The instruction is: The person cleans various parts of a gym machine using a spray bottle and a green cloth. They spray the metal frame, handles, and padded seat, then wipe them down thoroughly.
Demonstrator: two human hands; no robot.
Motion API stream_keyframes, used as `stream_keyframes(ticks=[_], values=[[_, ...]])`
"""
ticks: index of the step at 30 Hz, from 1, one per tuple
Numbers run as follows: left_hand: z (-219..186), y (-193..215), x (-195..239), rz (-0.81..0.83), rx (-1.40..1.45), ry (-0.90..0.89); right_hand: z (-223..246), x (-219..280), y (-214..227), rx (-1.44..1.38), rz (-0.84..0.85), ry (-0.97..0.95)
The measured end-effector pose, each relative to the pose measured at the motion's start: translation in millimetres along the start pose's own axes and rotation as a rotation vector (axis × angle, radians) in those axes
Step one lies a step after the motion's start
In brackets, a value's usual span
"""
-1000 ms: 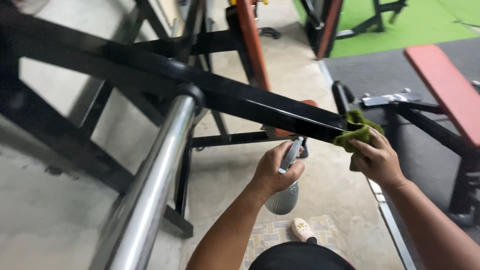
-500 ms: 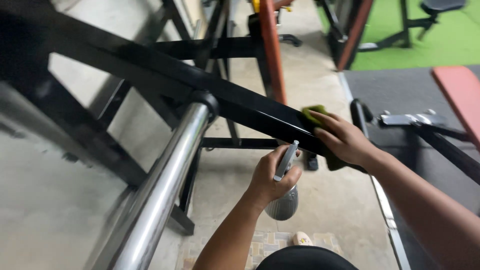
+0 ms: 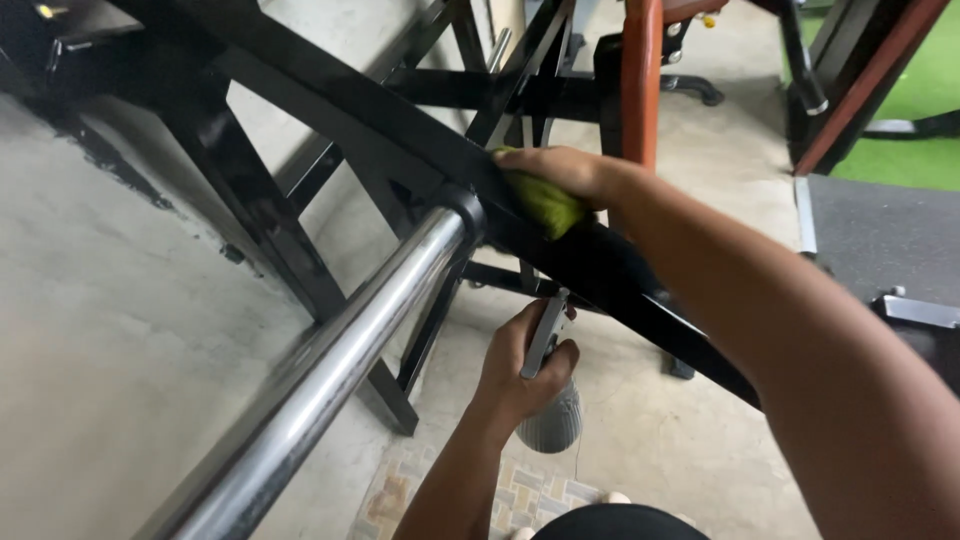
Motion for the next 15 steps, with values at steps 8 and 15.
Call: stream_keyframes(ticks=[8,15], values=[[15.7,-15.1,0.3,0.008,-0.088,-0.025,-157.3,11.2,54.1,-0.170,0.094,0.022],[24.1,-37.1,-14.3,0.088,-0.149,-0.089,-220.0,118.8,27.3,-0.335,-0.146,-0.122]])
Point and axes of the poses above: each hand's wrist, its own x-axis away from the middle knuckle, its own y-axis out of the back of the hand, z = x × y, the point moved 6 cm from there along -x, towards the middle knuckle, and after that the axes turned 11 degrees about z, right-handed, at the moved point
